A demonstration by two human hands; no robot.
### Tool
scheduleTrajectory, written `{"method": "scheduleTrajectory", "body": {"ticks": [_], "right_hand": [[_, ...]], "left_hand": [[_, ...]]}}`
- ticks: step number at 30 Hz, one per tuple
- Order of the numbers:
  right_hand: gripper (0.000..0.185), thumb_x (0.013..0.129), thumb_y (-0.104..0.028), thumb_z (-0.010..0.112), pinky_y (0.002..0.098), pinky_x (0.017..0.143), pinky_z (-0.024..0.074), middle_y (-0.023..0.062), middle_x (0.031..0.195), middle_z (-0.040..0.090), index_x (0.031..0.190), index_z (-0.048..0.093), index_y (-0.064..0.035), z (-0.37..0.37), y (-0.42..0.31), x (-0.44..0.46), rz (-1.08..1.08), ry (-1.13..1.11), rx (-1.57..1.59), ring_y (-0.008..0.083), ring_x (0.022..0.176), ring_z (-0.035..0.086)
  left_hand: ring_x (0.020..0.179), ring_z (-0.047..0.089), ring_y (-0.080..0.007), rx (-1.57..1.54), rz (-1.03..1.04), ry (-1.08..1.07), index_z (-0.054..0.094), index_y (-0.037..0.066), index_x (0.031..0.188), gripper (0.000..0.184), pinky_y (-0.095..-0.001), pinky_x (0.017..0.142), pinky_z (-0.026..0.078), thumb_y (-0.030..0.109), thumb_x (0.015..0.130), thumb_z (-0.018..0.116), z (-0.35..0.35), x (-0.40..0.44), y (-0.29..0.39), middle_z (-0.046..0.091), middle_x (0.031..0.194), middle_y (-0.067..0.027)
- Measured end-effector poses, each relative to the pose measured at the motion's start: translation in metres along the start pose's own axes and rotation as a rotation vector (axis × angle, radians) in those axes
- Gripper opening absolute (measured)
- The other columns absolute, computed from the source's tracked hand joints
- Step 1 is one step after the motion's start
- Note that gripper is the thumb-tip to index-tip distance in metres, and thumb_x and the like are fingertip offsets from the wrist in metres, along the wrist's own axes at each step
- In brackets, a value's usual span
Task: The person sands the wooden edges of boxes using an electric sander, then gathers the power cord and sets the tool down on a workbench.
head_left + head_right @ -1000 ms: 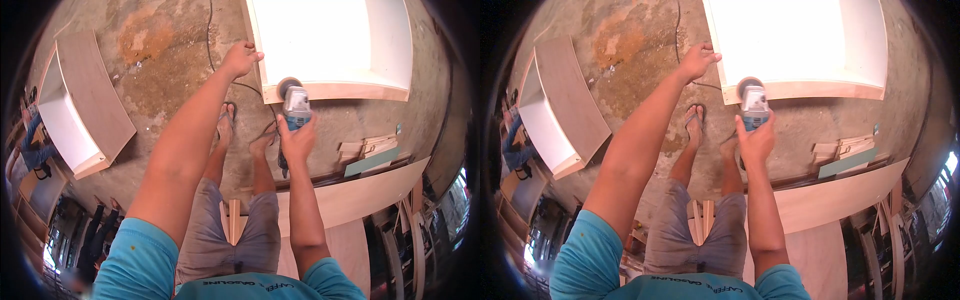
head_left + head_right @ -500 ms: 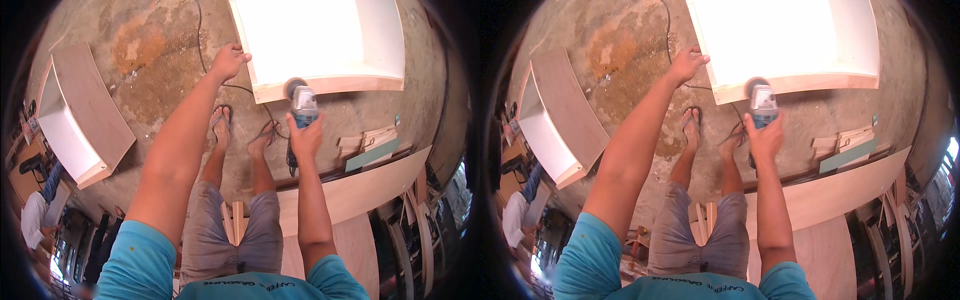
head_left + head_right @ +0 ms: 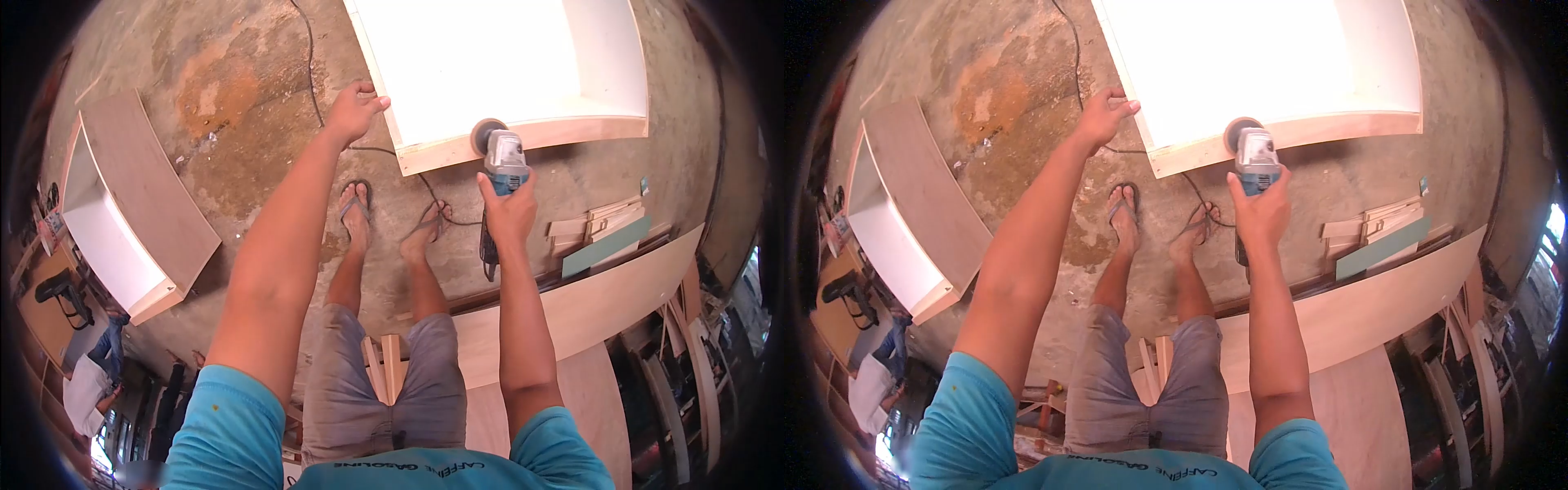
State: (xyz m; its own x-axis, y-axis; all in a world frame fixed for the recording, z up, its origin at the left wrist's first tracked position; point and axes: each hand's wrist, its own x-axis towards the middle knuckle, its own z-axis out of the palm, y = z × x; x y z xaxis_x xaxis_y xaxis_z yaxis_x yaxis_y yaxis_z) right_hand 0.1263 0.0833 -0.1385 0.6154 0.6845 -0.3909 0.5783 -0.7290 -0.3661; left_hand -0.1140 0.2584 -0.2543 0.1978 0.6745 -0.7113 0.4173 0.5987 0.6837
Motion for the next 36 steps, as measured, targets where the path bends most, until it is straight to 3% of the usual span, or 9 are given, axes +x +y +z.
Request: {"method": "scheduleTrajectory", "body": {"ticks": [2, 8, 14, 16, 20, 26, 31, 34, 36], "right_hand": [[0.075, 0.081, -0.044, 0.086, 0.0534, 0.079, 0.0559, 0.0249, 0.105, 0.073, 0.135, 0.051, -0.0047, 0.002, 0.011, 0.0, -0.01, 0.05, -0.004, 0.0453, 0.095, 0.072], [0.078, 0.079, -0.042, 0.087, 0.0521, 0.076, 0.0572, 0.0234, 0.103, 0.073, 0.137, 0.049, -0.0059, 0.024, -0.004, -0.025, -0.365, -0.142, 0.009, 0.0457, 0.092, 0.072], [0.079, 0.081, -0.045, 0.085, 0.0535, 0.084, 0.0552, 0.0275, 0.109, 0.072, 0.138, 0.049, -0.0045, -0.02, 0.005, 0.011, 0.019, -0.12, -0.056, 0.0446, 0.101, 0.072], [0.081, 0.08, -0.047, 0.085, 0.0536, 0.087, 0.054, 0.0293, 0.11, 0.071, 0.138, 0.049, -0.003, -0.026, 0.021, 0.027, 0.031, -0.003, -0.021, 0.0452, 0.103, 0.071], [0.09, 0.077, -0.052, 0.087, 0.0533, 0.09, 0.0526, 0.0307, 0.112, 0.071, 0.14, 0.049, 0.0013, -0.033, 0.05, 0.045, 0.14, 0.091, 0.042, 0.0484, 0.104, 0.069], [0.096, 0.078, -0.052, 0.086, 0.0512, 0.092, 0.0514, 0.0318, 0.116, 0.069, 0.142, 0.046, 0.0065, -0.036, 0.049, 0.008, 0.076, 0.016, 0.052, 0.0485, 0.107, 0.068], [0.077, 0.076, -0.035, 0.092, 0.0514, 0.089, 0.0512, 0.0294, 0.109, 0.068, 0.131, 0.054, 0.0052, -0.016, 0.044, -0.017, -0.071, 0.047, 0.119, 0.0467, 0.103, 0.067], [0.076, 0.077, -0.036, 0.091, 0.0508, 0.087, 0.0523, 0.0283, 0.109, 0.07, 0.131, 0.054, 0.0039, -0.011, 0.029, -0.029, -0.017, -0.022, 0.176, 0.0467, 0.101, 0.069], [0.079, 0.077, -0.037, 0.091, 0.0508, 0.085, 0.0536, 0.0271, 0.109, 0.071, 0.135, 0.053, 0.0005, 0.0, 0.028, -0.033, -0.111, -0.009, 0.17, 0.0468, 0.1, 0.07]], "left_hand": [[0.119, 0.067, -0.0267, -0.012, 0.011, 0.019, 0.059, -0.002, 0.134, 0.054, -0.0404, 0.106, 0.048, 0.027, 0.093, 0.079, 0.002, 0.002, -0.007, 0.073, 0.124, -0.0201], [0.115, 0.069, -0.0268, -0.014, -0.015, 0.072, 0.06, -0.003, 0.134, 0.055, -0.038, 0.101, 0.05, 0.027, 0.092, 0.08, 0.007, 0.002, -0.004, 0.074, 0.12, -0.0206], [0.115, 0.07, -0.0273, -0.12, -0.004, 0.093, 0.054, -0.009, 0.139, 0.066, -0.0395, 0.101, 0.052, 0.03, 0.092, 0.08, 0.015, -0.002, -0.021, 0.071, 0.125, -0.024], [0.114, 0.07, -0.0271, -0.057, -0.057, 0.188, 0.052, -0.011, 0.138, 0.071, -0.0397, 0.099, 0.054, 0.032, 0.091, 0.082, 0.03, -0.024, -0.018, 0.071, 0.126, -0.0253], [0.107, 0.073, -0.0271, 0.011, -0.067, 0.057, 0.057, -0.011, 0.131, 0.072, -0.0388, 0.094, 0.057, 0.037, 0.086, 0.086, 0.054, -0.067, -0.02, 0.072, 0.122, -0.0251], [0.101, 0.074, -0.0273, 0.005, -0.041, 0.03, 0.065, -0.01, 0.119, 0.062, -0.0376, 0.089, 0.057, 0.038, 0.086, 0.085, 0.052, -0.053, -0.054, 0.076, 0.111, -0.0229], [0.1, 0.074, -0.0276, -0.003, -0.077, 0.057, 0.067, -0.008, 0.12, 0.057, -0.0379, 0.089, 0.056, 0.039, 0.09, 0.08, 0.05, -0.054, -0.05, 0.076, 0.109, -0.0215], [0.101, 0.074, -0.0271, -0.003, -0.05, 0.061, 0.066, -0.008, 0.121, 0.055, -0.0369, 0.091, 0.056, 0.036, 0.092, 0.079, 0.051, -0.058, -0.05, 0.076, 0.109, -0.0207], [0.103, 0.073, -0.0269, 0.012, -0.004, 0.034, 0.064, -0.008, 0.124, 0.052, -0.0366, 0.093, 0.056, 0.033, 0.094, 0.077, 0.05, -0.057, -0.055, 0.076, 0.111, -0.0203]]}}
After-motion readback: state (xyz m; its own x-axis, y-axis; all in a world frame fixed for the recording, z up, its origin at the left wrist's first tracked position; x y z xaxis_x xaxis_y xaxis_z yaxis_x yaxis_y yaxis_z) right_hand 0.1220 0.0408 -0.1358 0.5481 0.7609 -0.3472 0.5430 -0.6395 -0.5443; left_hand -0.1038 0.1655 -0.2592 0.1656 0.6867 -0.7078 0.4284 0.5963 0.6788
